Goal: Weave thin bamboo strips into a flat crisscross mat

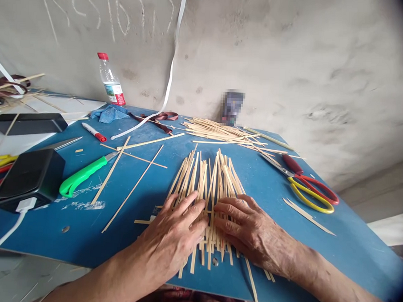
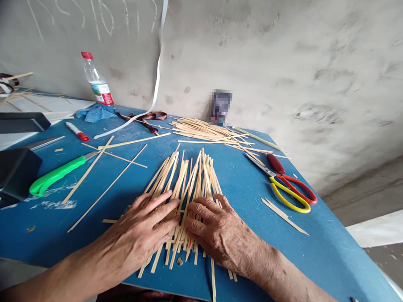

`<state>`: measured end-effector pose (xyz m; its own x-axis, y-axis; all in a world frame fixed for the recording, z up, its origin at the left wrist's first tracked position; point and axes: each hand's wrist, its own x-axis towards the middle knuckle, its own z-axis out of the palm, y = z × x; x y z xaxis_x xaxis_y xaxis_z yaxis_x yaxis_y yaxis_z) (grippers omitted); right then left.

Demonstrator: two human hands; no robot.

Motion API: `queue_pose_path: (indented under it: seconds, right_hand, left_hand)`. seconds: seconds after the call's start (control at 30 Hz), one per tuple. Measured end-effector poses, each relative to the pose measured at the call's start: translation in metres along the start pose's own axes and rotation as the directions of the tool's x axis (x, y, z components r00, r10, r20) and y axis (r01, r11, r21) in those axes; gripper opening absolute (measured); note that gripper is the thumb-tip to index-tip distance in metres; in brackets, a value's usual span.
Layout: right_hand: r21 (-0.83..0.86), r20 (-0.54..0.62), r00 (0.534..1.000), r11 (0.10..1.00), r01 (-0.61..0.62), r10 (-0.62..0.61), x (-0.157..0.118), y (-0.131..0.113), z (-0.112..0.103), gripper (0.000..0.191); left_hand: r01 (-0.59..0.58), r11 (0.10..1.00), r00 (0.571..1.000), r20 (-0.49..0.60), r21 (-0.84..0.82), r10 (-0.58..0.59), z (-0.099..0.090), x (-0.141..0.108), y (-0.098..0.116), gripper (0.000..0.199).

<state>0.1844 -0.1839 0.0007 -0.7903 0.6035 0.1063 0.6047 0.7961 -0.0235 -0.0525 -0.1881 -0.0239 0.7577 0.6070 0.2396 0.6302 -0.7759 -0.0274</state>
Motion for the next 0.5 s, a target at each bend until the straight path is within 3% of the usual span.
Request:
queue_pose_path:
  seconds: [0.27, 0.5]
  right_hand:
    - [0.036, 0.012, 0.999, 0.999, -0.03, 0.029, -0.0013, -0.0059, -0.0055, 0.025]
    - [0.094, 0.008, 0.999, 0.995, -0.045, 0.044, 0.0002, -0.0064, -0.0074, 0.023]
  left_hand:
    - [-0.071, 0.992, 0.994, -0.075, 0.106, 0.079, 0.001, 0.0002, -0.0022, 0.035]
    - [-0.101, 0.961, 0.968, -0.196, 0.256, 0.154, 0.0013, 0.0022, -0.0014, 0.027]
